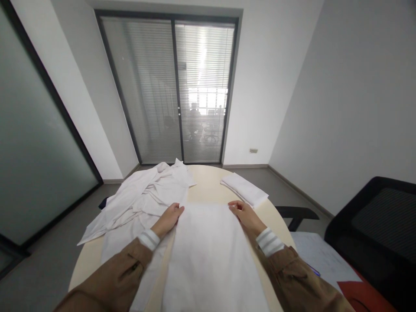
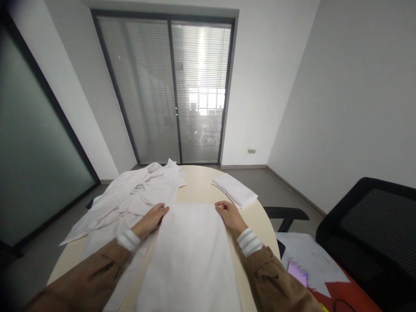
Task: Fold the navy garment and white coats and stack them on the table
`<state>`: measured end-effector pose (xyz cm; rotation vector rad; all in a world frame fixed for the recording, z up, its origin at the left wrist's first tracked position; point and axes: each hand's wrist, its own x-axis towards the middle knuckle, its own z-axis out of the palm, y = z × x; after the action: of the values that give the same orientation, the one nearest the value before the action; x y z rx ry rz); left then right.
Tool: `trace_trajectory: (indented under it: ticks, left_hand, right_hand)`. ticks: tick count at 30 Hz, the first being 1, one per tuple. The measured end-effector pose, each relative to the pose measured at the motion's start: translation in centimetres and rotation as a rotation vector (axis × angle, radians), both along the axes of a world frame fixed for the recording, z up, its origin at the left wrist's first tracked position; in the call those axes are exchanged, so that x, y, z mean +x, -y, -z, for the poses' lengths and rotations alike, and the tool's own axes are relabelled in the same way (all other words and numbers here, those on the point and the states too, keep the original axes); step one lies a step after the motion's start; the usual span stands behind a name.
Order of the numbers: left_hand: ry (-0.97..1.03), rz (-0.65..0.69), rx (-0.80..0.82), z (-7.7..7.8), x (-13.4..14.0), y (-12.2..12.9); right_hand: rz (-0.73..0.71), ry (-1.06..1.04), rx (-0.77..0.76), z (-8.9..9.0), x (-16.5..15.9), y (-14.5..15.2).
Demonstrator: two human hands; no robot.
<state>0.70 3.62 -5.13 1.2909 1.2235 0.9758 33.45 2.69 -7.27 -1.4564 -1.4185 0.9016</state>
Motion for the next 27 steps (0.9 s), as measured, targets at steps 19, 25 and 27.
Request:
trace_trajectory:
  ticks: [19, 25, 27]
  left_hand:
    - [0.466, 0.027, -0.075, 1.1, 3.2, -2.1]
    - [0.559, -0.058, -0.073, 1.2, 2.9, -2.5]
    - [0.592, -0.102, -0.061, 0.9, 2.9, -2.7]
  right_hand:
    - [-0.138, -0.312, -0.095, -0.1, -0.2, -0.8]
    - [-0.118, -0.374, -0.106, -0.1, -0.2, -0.5]
    - [-0.112, -0.390, -0.085, -0.3, -0.4, -0.6]
